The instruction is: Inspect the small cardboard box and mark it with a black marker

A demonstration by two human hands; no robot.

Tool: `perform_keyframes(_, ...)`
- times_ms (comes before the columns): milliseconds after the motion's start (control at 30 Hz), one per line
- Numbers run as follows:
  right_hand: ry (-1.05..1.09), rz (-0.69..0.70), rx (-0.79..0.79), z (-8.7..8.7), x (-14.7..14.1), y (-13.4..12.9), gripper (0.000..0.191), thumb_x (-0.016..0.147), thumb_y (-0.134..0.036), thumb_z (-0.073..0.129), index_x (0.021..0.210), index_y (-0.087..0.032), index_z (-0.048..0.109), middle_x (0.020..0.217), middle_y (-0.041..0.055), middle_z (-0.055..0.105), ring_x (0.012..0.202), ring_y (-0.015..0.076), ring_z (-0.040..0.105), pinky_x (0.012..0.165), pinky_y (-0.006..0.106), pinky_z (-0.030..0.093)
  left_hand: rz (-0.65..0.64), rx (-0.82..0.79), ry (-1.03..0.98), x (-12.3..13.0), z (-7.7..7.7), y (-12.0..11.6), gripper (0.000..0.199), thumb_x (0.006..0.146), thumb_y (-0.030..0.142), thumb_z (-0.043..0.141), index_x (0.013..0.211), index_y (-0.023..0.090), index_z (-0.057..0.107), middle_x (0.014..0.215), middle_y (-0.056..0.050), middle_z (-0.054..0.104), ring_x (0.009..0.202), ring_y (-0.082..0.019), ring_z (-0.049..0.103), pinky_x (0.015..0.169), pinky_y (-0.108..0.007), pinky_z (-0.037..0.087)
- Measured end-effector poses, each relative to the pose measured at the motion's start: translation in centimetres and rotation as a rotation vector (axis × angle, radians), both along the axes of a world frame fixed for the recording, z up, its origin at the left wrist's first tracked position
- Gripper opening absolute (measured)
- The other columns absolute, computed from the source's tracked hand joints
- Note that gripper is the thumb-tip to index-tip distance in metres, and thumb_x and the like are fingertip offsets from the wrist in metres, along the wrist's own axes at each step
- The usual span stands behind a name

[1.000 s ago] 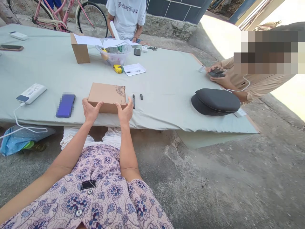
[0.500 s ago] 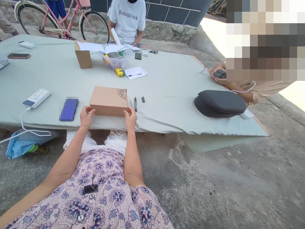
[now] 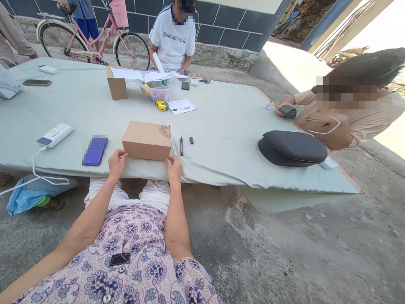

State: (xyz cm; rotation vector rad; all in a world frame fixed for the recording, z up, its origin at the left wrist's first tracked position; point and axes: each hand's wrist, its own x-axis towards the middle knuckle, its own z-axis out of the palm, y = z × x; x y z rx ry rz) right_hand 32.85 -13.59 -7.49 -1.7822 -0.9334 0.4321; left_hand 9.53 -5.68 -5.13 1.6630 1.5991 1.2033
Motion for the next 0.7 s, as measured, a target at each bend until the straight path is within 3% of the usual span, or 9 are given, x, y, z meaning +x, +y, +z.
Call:
perform_keyframes(133, 0.012, -0.018, 0.075, 1.9, 0.1, -0.6, 0.016, 0.080, -0.036, 0.058, 0.085, -0.022, 0.064, 0.088, 0.0049, 0.076, 0.084, 0.0211, 0.065, 0.083, 0.035, 0.050, -0.008, 0.138, -0.025, 0.4, 1.6, -0.6, 0.010, 0.087, 0.025, 0.054, 0.096, 0.021, 0.058, 0.115, -0.012, 0.068, 0.114, -0.023, 0.063, 0.097, -0.038, 0.052)
perform_keyframes(300, 0.047, -0.052, 0.206, 4.6, -0.2, -1.6, 0.021, 0.081, -0.042, 0.058, 0.087, -0.021, 0.062, 0.084, 0.0027, 0.071, 0.079, 0.0183, 0.062, 0.080, 0.034, 0.050, -0.073, 0.328, -0.157, 1.5, 3.6, -1.8, 0.023, 0.089, 0.030, 0.059, 0.110, 0.021, 0.051, 0.129, -0.013, 0.063, 0.122, -0.022, 0.061, 0.100, -0.037, 0.052)
perform_keyframes(467, -0.020, -0.129, 0.257, 6.1, -1.1, -2.2, 0.036, 0.082, -0.047, 0.061, 0.108, -0.021, 0.061, 0.082, -0.0012, 0.061, 0.078, 0.0162, 0.057, 0.078, 0.031, 0.049, -0.051, 0.278, -0.140, 2.8, 4.7, -3.1, 0.054, 0.080, 0.035, 0.074, 0.123, 0.020, 0.046, 0.129, -0.014, 0.060, 0.122, -0.026, 0.060, 0.105, -0.040, 0.050)
perform_keyframes(567, -0.097, -0.142, 0.245, 6.3, -1.9, -2.1, 0.057, 0.080, -0.054, 0.067, 0.126, -0.022, 0.056, 0.103, 0.0057, 0.063, 0.089, 0.0195, 0.058, 0.085, 0.035, 0.051, -0.045, 0.224, -0.109, 3.5, 4.9, -3.6, 0.070, 0.076, 0.040, 0.079, 0.131, 0.019, 0.042, 0.135, -0.016, 0.056, 0.129, -0.030, 0.056, 0.110, -0.044, 0.047)
perform_keyframes(700, -0.239, -0.113, 0.194, 6.3, -3.3, -1.7, 0.084, 0.076, -0.067, 0.071, 0.142, -0.022, 0.045, 0.126, 0.0167, 0.059, 0.118, 0.0322, 0.053, 0.105, 0.051, 0.044, -0.005, 0.106, -0.107, 4.2, 4.7, -3.8, 0.089, 0.068, 0.046, 0.087, 0.138, 0.022, 0.038, 0.144, -0.018, 0.051, 0.137, -0.036, 0.051, 0.115, -0.049, 0.043)
